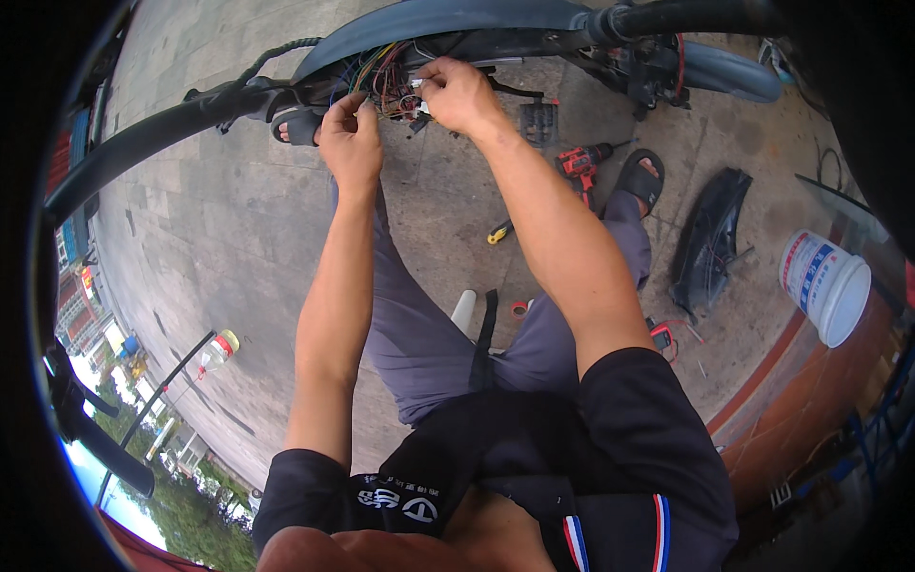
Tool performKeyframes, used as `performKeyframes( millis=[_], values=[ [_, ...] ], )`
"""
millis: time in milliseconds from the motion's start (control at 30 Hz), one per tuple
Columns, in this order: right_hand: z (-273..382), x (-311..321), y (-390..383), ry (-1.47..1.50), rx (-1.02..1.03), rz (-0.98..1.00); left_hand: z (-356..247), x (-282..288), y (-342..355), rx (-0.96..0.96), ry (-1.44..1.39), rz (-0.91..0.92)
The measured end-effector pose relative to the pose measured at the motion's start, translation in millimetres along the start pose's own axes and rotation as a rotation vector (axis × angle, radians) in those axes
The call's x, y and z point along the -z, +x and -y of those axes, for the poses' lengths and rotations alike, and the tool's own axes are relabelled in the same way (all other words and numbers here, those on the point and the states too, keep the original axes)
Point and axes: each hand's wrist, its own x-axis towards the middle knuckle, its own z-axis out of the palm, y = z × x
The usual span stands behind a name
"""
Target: The person sits on a small stool and works on the motorcycle's handlebar wiring. They separate, connect, and adjust multiple colored wires and connectors within the handlebar assembly using both hands.
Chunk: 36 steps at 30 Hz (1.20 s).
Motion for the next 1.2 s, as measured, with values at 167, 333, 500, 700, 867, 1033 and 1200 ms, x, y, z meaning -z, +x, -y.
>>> performKeyframes(
  millis=[167,333,500,700,867,1033,1200],
  values=[
    [1.9,1.2,0.6,0.014,-0.015,-0.006,-12.4,-14.4,25.9,-0.531,0.625,0.036],
    [1.3,2.0,1.7,-0.002,-0.002,-0.020,-10.2,-28.5,40.8,-0.555,0.841,0.108],
    [3.5,1.6,1.1,0.027,-0.009,-0.027,-2.7,-32.6,52.2,-0.543,0.910,0.178],
    [10.3,7.3,-2.9,0.015,-0.020,-0.032,-0.1,-32.9,52.5,-0.525,0.783,0.152],
    [10.2,4.6,-2.1,0.008,-0.020,-0.061,5.4,-24.7,40.1,-0.545,0.562,0.169],
    [3.7,-1.7,0.6,0.065,-0.035,-0.067,10.2,-15.1,36.4,-0.583,0.345,0.218],
    [-4.2,-10.0,5.2,0.128,-0.041,-0.057,10.9,-12.2,36.0,-0.551,0.306,0.243]
  ],
)
